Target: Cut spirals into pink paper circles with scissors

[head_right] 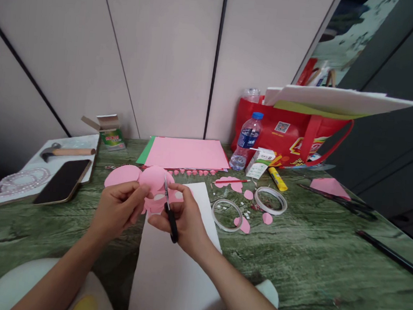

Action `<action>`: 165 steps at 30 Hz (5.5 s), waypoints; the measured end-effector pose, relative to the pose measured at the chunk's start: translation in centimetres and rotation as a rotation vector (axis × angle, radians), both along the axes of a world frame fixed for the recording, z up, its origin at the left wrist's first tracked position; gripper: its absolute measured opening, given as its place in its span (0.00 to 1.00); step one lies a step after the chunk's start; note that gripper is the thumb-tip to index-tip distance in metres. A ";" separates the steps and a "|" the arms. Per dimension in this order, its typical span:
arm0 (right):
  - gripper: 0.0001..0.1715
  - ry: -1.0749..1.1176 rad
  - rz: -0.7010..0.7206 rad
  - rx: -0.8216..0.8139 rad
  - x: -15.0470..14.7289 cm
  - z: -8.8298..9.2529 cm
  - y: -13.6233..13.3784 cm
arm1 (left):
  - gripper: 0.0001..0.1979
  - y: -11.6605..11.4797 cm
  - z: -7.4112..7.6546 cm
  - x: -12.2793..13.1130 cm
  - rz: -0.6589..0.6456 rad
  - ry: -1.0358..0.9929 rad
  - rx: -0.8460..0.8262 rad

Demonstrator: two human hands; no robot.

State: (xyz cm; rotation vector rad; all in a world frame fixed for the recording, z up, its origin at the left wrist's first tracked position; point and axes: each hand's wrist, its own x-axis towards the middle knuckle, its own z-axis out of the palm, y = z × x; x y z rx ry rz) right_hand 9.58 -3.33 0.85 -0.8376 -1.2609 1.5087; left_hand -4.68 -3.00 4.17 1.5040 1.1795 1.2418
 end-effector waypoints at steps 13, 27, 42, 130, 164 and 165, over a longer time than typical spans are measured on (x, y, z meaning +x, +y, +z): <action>0.34 -0.053 -0.017 0.006 -0.1 -0.4 0.0 | 0.14 0.1 -0.1 0.0 0.116 -0.111 0.084; 0.34 -0.069 0.027 -0.004 -0.5 0.2 -0.5 | 0.14 -0.2 -0.4 0.6 -0.005 -0.026 0.021; 0.37 -0.009 0.027 0.049 -0.5 0.2 -0.3 | 0.15 -0.3 -0.1 0.6 -0.040 0.084 -0.004; 0.36 -0.164 0.026 -0.008 0.1 0.4 -0.1 | 0.15 0.2 0.3 -0.3 0.078 0.306 0.200; 0.34 -0.604 0.247 -0.182 4.0 -0.7 1.9 | 0.14 1.9 -0.8 -1.7 -0.168 -0.030 -0.175; 0.33 -0.635 0.255 -0.181 4.1 -0.8 2.0 | 0.14 2.1 -1.0 -1.8 -0.126 -0.046 -0.166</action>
